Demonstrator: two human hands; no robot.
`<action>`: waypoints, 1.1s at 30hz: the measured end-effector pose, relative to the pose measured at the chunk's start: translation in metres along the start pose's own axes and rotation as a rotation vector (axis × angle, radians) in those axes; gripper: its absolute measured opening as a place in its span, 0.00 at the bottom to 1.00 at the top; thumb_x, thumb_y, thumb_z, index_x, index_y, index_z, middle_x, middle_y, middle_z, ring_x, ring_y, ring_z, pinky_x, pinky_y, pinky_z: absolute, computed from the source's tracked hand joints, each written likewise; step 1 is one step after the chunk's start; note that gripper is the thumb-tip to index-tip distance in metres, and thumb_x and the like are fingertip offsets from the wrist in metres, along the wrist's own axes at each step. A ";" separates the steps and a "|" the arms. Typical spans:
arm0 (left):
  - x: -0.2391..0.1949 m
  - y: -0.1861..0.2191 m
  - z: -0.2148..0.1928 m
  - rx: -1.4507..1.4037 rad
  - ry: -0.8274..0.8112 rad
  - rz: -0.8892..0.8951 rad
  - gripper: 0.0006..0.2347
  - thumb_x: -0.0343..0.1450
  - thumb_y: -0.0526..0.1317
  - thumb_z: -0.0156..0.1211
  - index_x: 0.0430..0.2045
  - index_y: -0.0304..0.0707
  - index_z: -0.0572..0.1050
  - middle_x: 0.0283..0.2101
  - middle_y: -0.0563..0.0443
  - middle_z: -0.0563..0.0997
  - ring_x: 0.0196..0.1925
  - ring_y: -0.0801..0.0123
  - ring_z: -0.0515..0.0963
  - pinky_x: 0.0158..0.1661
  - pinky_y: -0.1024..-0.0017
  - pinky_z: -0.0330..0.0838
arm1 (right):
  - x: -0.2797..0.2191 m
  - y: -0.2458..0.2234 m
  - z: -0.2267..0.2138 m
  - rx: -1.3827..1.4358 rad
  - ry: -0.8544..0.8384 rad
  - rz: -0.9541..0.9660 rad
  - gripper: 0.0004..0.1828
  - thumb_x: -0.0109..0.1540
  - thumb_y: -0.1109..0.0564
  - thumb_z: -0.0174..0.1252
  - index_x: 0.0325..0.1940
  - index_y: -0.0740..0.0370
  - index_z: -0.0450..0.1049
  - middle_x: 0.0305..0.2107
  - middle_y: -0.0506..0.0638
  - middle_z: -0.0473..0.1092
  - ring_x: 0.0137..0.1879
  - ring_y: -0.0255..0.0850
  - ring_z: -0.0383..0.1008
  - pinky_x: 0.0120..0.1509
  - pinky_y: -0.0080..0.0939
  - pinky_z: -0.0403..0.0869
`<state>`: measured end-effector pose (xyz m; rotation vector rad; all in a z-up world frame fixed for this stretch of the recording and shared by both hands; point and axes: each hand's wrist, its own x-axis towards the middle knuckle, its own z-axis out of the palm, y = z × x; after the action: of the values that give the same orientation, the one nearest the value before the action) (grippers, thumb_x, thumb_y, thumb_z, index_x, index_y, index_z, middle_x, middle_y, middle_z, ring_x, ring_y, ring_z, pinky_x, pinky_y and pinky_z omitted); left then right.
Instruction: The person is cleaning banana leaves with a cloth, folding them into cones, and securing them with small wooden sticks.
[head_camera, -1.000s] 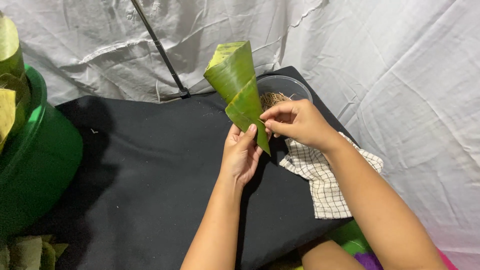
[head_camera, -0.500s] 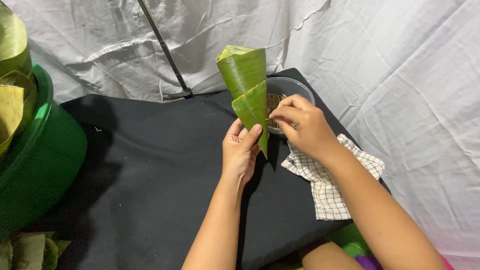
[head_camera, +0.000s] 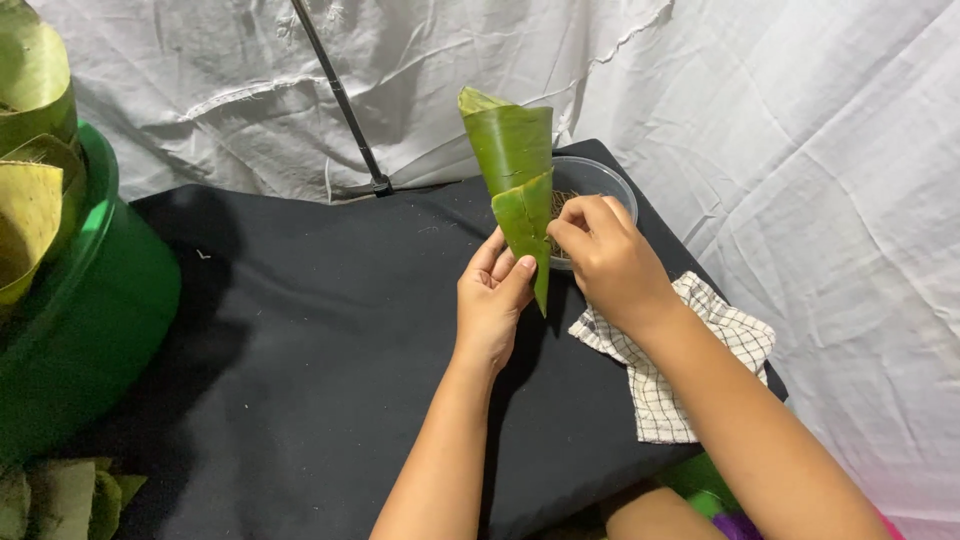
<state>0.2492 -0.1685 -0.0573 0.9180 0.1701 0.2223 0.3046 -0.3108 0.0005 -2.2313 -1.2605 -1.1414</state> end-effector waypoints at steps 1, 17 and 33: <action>0.000 0.000 -0.001 0.000 0.000 0.000 0.27 0.71 0.28 0.60 0.68 0.30 0.62 0.57 0.38 0.80 0.55 0.56 0.82 0.48 0.63 0.82 | 0.000 -0.001 0.001 0.000 0.000 0.000 0.12 0.61 0.74 0.53 0.40 0.61 0.75 0.36 0.48 0.65 0.40 0.43 0.71 0.46 0.39 0.75; 0.004 -0.015 -0.012 0.024 -0.066 -0.002 0.26 0.71 0.26 0.59 0.68 0.31 0.63 0.57 0.35 0.80 0.54 0.53 0.82 0.47 0.60 0.83 | -0.012 -0.003 0.007 0.175 -0.009 0.091 0.10 0.63 0.74 0.54 0.40 0.64 0.77 0.35 0.50 0.67 0.40 0.47 0.73 0.48 0.43 0.75; 0.010 -0.025 -0.022 0.027 -0.107 -0.030 0.25 0.72 0.26 0.56 0.68 0.28 0.62 0.55 0.34 0.80 0.52 0.51 0.83 0.46 0.59 0.83 | -0.020 -0.003 0.014 0.062 -0.025 0.022 0.08 0.63 0.69 0.56 0.39 0.59 0.76 0.37 0.48 0.68 0.43 0.45 0.72 0.52 0.41 0.74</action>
<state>0.2561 -0.1635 -0.0908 0.9516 0.0878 0.1426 0.3030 -0.3114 -0.0240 -2.2156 -1.2602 -1.0548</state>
